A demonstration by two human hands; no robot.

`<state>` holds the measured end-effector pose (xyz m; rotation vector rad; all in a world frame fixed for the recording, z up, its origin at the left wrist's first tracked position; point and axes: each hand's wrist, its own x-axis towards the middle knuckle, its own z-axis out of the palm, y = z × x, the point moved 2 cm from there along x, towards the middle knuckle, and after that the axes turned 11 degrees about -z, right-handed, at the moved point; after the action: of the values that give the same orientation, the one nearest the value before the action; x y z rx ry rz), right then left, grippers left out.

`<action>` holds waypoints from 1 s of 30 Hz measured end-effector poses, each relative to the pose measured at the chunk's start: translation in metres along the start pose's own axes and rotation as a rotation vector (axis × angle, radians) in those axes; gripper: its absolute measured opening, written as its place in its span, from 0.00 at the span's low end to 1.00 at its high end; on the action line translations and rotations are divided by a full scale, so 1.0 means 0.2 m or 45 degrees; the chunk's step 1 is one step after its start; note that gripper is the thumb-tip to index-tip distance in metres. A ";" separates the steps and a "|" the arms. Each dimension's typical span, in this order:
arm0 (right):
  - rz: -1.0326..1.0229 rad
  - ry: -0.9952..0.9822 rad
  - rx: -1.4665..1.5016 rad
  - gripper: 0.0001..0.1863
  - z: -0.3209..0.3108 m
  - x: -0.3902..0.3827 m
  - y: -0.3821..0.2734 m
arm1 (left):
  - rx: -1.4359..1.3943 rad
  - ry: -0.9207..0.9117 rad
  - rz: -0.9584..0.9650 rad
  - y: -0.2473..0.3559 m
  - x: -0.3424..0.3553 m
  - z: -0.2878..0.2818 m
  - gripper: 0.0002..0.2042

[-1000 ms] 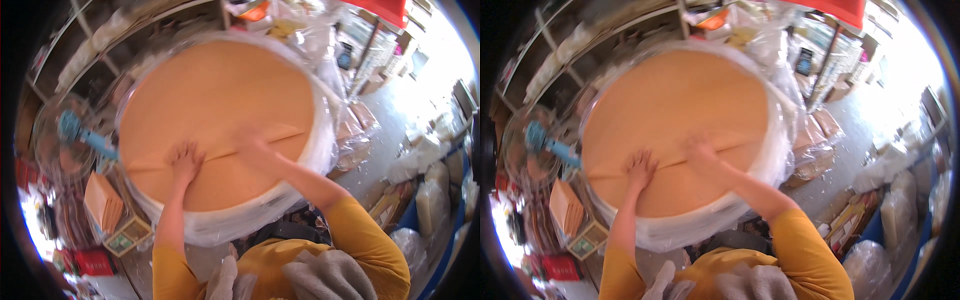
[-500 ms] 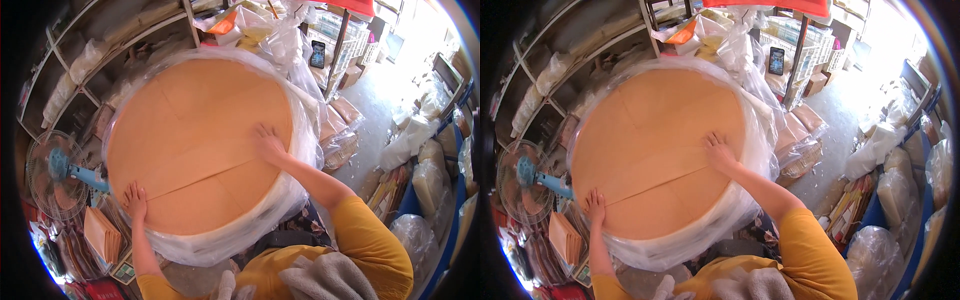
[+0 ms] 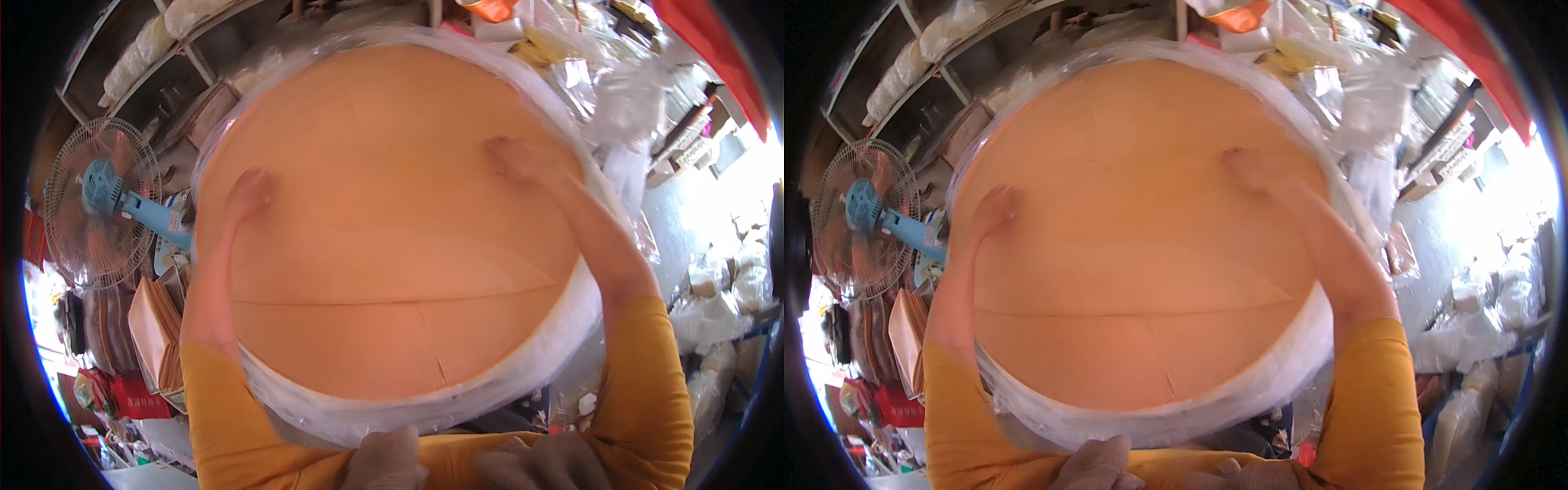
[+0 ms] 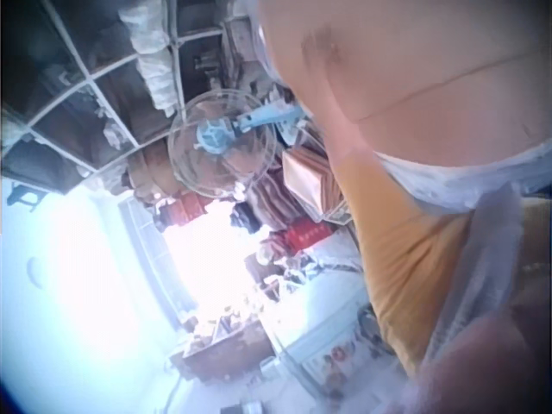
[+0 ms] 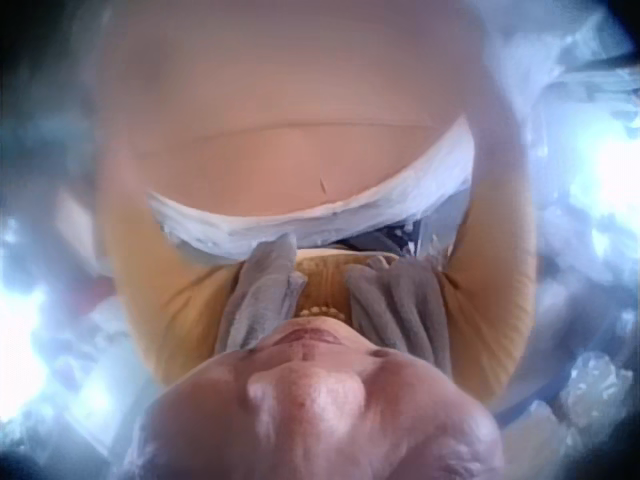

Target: The person folds circular sheets of thin orange material by hand and places the folded pieces onto a stack on a scale.

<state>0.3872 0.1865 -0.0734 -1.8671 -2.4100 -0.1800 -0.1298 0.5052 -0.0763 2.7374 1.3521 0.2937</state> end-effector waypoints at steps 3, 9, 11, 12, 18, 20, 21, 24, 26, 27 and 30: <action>-0.017 -0.150 0.093 0.29 -0.04 0.19 0.07 | 0.057 -0.310 -0.064 0.05 0.14 -0.07 0.37; 0.206 -0.646 0.461 0.21 -0.17 0.20 0.15 | 0.293 -0.580 -0.200 0.21 0.30 -0.18 0.29; 0.160 -0.738 0.429 0.19 -0.26 0.21 0.12 | 0.360 -0.544 -0.118 0.03 0.28 -0.19 0.28; 0.186 -0.637 0.535 0.17 -0.34 0.17 0.09 | 0.416 -0.505 -0.001 -0.02 0.28 -0.18 0.26; 0.092 -0.093 0.338 0.19 -0.42 -0.15 -0.04 | 0.341 0.025 0.003 -0.06 0.13 -0.31 0.16; -0.009 0.122 0.133 0.23 -0.39 -0.23 -0.12 | 0.439 0.190 0.083 -0.11 0.02 -0.28 0.15; -0.048 0.020 -0.093 0.26 -0.38 -0.27 -0.17 | 0.538 0.350 0.169 -0.13 -0.04 -0.26 0.15; -0.131 -0.029 -0.362 0.30 -0.29 -0.34 -0.29 | 0.627 0.269 0.205 -0.16 -0.20 -0.15 0.16; -0.165 0.025 -0.409 0.31 -0.21 -0.35 -0.32 | 0.542 0.264 0.147 -0.13 -0.25 -0.10 0.16; -0.187 0.037 -0.408 0.31 -0.17 -0.35 -0.33 | 0.449 0.248 0.085 -0.10 -0.26 -0.09 0.16; -0.185 0.014 -0.394 0.35 -0.15 -0.35 -0.34 | 0.576 0.052 -0.115 -0.03 -0.21 -0.10 0.18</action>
<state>0.3389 0.0975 -0.0561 -1.7906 -2.6358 -0.6040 -0.1635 0.4741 -0.0625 3.0179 1.7328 0.0376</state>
